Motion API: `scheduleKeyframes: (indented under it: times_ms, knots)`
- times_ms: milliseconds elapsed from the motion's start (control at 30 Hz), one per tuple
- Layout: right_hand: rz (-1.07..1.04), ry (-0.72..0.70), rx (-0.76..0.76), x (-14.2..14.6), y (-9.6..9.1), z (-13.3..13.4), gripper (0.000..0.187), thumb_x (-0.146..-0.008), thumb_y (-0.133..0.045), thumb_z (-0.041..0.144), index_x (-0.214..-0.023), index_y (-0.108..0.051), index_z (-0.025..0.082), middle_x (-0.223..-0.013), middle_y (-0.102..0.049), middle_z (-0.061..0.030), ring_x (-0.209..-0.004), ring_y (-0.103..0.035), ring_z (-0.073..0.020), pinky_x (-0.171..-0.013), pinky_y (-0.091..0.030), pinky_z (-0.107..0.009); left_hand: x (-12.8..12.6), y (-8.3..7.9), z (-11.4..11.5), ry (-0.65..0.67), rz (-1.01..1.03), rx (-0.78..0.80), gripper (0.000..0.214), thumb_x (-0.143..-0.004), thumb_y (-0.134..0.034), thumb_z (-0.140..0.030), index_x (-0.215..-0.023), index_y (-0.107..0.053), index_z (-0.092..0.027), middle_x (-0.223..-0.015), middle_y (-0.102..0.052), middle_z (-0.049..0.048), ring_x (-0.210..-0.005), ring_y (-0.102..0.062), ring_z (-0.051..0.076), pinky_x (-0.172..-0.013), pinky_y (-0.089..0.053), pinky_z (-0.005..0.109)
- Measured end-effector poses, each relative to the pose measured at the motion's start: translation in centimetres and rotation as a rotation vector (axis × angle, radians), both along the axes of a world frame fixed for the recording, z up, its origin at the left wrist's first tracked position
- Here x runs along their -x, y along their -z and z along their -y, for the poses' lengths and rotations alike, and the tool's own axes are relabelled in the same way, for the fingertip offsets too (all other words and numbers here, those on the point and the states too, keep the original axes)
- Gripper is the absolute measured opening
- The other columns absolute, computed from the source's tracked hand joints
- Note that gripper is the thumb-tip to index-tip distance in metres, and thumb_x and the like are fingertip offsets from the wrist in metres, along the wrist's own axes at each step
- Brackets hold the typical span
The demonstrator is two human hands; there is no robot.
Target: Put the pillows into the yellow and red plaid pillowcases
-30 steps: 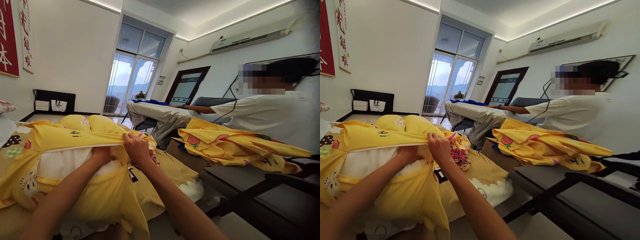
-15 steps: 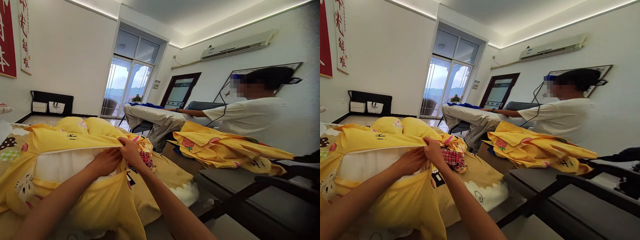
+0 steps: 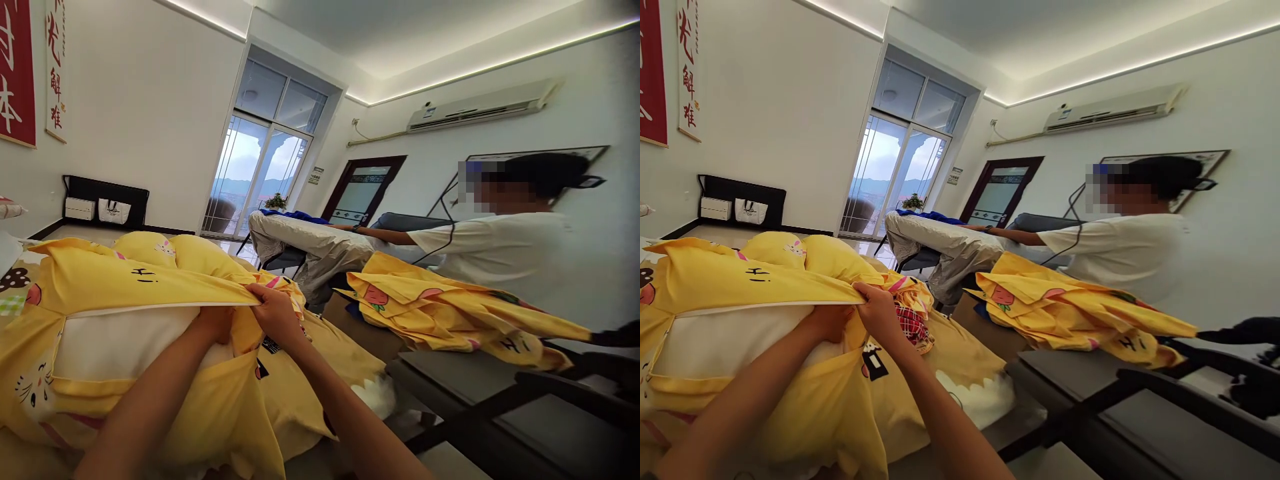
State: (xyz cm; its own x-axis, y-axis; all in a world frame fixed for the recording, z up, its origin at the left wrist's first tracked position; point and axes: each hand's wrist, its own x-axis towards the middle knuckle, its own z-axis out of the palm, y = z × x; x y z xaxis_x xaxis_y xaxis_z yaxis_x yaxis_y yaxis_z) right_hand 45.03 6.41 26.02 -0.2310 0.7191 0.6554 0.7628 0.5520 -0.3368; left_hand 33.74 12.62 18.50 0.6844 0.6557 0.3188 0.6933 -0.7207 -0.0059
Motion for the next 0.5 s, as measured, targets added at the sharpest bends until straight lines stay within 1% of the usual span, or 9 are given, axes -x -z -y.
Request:
scheduleKeyframes:
  times_ms: [67,167,233,300,367,400,433,467,500]
  knots:
    - [0.061,0.063,-0.028,-0.3,0.3,-0.6,0.023,-0.065,-0.040,0.018,-0.069,-0.062,0.019,-0.064,-0.063,-0.0028,-0.064,-0.055,-0.0171,-0.060,-0.037,-0.024,1.2,0.5,-0.2,-0.001,-0.059,0.047,0.075,-0.061,-0.068,-0.020,-0.132,-0.044,-0.009,-0.145,-0.037,0.0183,-0.136,-0.028,0.035,-0.112,-0.024,0.050]
    - [0.188,0.187,-0.096,-0.1,0.6,-1.5,0.026,-0.063,-0.040,0.014,-0.072,-0.063,0.019,-0.064,-0.065,-0.0045,-0.060,-0.054,-0.0169,-0.056,-0.032,-0.025,2.3,0.6,-0.4,-0.008,-0.103,0.122,0.053,-0.055,-0.071,-0.022,-0.107,-0.062,-0.013,-0.123,-0.059,0.0181,-0.121,-0.047,0.039,-0.102,-0.034,0.057]
    - [0.274,0.226,-0.151,0.4,0.7,-1.7,0.027,-0.064,-0.039,0.012,-0.074,-0.062,0.019,-0.064,-0.065,-0.0053,-0.059,-0.054,-0.0169,-0.056,-0.029,-0.025,2.8,0.4,-0.4,0.008,-0.078,0.125,0.039,-0.057,-0.070,-0.023,-0.095,-0.065,-0.015,-0.109,-0.067,0.0147,-0.109,-0.056,0.036,-0.096,-0.041,0.054]
    - [0.351,0.222,-0.199,0.9,0.6,-1.5,0.025,-0.065,-0.039,0.010,-0.074,-0.061,0.018,-0.065,-0.065,-0.0060,-0.059,-0.054,-0.0169,-0.055,-0.027,-0.026,2.9,0.2,-0.3,0.040,-0.011,0.094,0.030,-0.070,-0.060,-0.022,-0.099,-0.063,-0.017,-0.111,-0.066,0.0107,-0.108,-0.058,0.028,-0.096,-0.044,0.045]
    - [0.402,0.210,-0.234,1.3,0.6,-1.3,0.022,-0.066,-0.040,0.010,-0.072,-0.059,0.018,-0.064,-0.065,-0.0062,-0.058,-0.053,-0.0168,-0.055,-0.026,-0.026,2.8,0.3,-0.2,0.056,0.201,0.025,0.033,-0.082,-0.041,-0.015,-0.111,-0.057,-0.018,-0.123,-0.061,0.0082,-0.115,-0.054,0.020,-0.099,-0.043,0.037]
    - [0.414,0.200,-0.243,1.3,0.6,-1.3,0.021,-0.066,-0.040,0.010,-0.071,-0.058,0.019,-0.064,-0.065,-0.0060,-0.059,-0.053,-0.0166,-0.055,-0.026,-0.026,2.7,0.5,-0.2,0.061,0.334,-0.016,0.037,-0.085,-0.034,-0.012,-0.116,-0.053,-0.018,-0.128,-0.057,0.0080,-0.118,-0.051,0.017,-0.101,-0.042,0.035]
    - [0.418,0.187,-0.248,1.4,0.6,-1.2,0.021,-0.065,-0.040,0.009,-0.070,-0.058,0.019,-0.064,-0.065,-0.0056,-0.059,-0.053,-0.0164,-0.056,-0.026,-0.026,2.3,0.8,-0.2,0.069,0.445,-0.058,0.039,-0.087,-0.030,-0.011,-0.119,-0.051,-0.017,-0.131,-0.055,0.0086,-0.121,-0.049,0.017,-0.102,-0.042,0.036]
    - [0.416,0.171,-0.250,1.4,0.8,-1.2,0.022,-0.065,-0.039,0.009,-0.070,-0.057,0.019,-0.064,-0.064,-0.0052,-0.060,-0.053,-0.0161,-0.056,-0.026,-0.025,1.9,1.1,-0.2,0.084,0.504,-0.101,0.038,-0.087,-0.030,-0.012,-0.120,-0.050,-0.016,-0.132,-0.054,0.0097,-0.122,-0.049,0.018,-0.103,-0.042,0.038]
    - [0.410,0.155,-0.252,1.3,0.9,-1.2,0.023,-0.064,-0.039,0.008,-0.070,-0.058,0.019,-0.064,-0.064,-0.0047,-0.060,-0.053,-0.0159,-0.056,-0.027,-0.024,1.4,1.4,-0.3,0.104,0.502,-0.138,0.037,-0.087,-0.033,-0.014,-0.120,-0.051,-0.015,-0.130,-0.055,0.0107,-0.121,-0.049,0.020,-0.103,-0.042,0.040]
